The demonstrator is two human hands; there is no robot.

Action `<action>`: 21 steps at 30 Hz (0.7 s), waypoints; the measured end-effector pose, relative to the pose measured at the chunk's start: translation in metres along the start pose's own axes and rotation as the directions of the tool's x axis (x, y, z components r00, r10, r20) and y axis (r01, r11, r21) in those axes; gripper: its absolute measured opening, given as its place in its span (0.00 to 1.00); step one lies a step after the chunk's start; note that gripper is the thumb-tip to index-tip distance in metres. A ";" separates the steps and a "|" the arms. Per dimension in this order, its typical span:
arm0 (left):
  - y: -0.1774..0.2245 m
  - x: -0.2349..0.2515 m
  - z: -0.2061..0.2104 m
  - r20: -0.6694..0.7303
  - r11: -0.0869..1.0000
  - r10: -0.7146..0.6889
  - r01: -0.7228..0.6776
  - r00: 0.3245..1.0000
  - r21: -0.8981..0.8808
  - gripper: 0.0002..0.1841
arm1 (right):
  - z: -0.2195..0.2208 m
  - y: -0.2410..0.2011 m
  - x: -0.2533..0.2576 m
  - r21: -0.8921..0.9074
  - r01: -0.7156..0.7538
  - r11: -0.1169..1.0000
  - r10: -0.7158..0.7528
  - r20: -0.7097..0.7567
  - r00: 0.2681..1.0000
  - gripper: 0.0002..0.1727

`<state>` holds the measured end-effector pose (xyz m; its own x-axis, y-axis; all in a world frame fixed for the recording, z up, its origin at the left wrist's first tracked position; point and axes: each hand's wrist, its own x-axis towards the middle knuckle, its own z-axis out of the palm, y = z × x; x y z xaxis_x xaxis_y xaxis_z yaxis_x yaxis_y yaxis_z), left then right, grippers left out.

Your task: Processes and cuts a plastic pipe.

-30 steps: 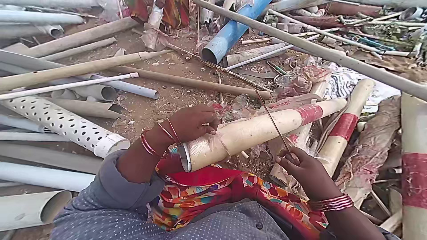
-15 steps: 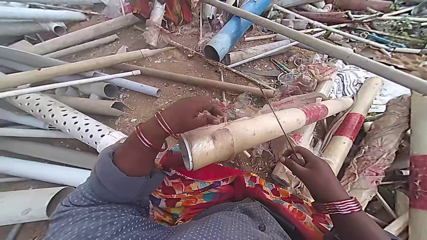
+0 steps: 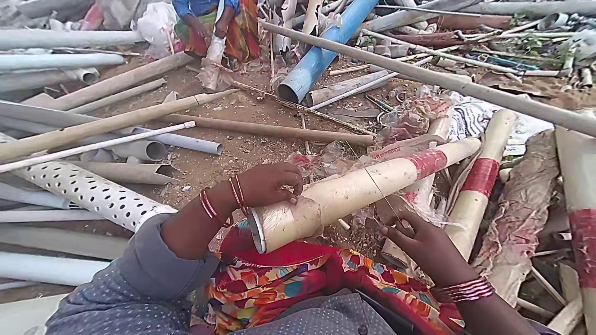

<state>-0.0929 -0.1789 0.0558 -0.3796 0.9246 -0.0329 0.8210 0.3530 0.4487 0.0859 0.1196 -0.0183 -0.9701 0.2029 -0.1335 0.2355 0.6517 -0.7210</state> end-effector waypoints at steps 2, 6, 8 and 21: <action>0.003 0.013 0.004 -0.009 0.991 0.108 -0.107 0.994 0.080 0.04 | -0.001 0.004 0.001 0.000 -0.008 1.000 0.008 -0.004 1.000 0.19; 0.011 0.053 0.004 0.103 0.941 0.277 -0.291 0.955 0.171 0.02 | -0.004 0.006 0.003 -0.025 0.016 1.000 -0.017 -0.028 0.999 0.20; 0.021 0.072 0.006 0.213 0.925 0.278 -0.321 0.937 0.203 0.02 | -0.005 0.007 0.002 -0.037 0.012 0.999 -0.013 -0.033 0.999 0.21; 0.014 0.028 -0.010 -0.153 0.988 0.008 0.015 0.988 0.152 0.17 | -0.001 0.005 0.010 0.055 -0.030 0.998 0.030 -0.001 1.000 0.18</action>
<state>-0.0957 -0.1498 0.0702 -0.4333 0.8948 0.1076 0.8705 0.3846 0.3070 0.0774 0.1259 -0.0229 -0.9625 0.2229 -0.1543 0.2606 0.6042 -0.7530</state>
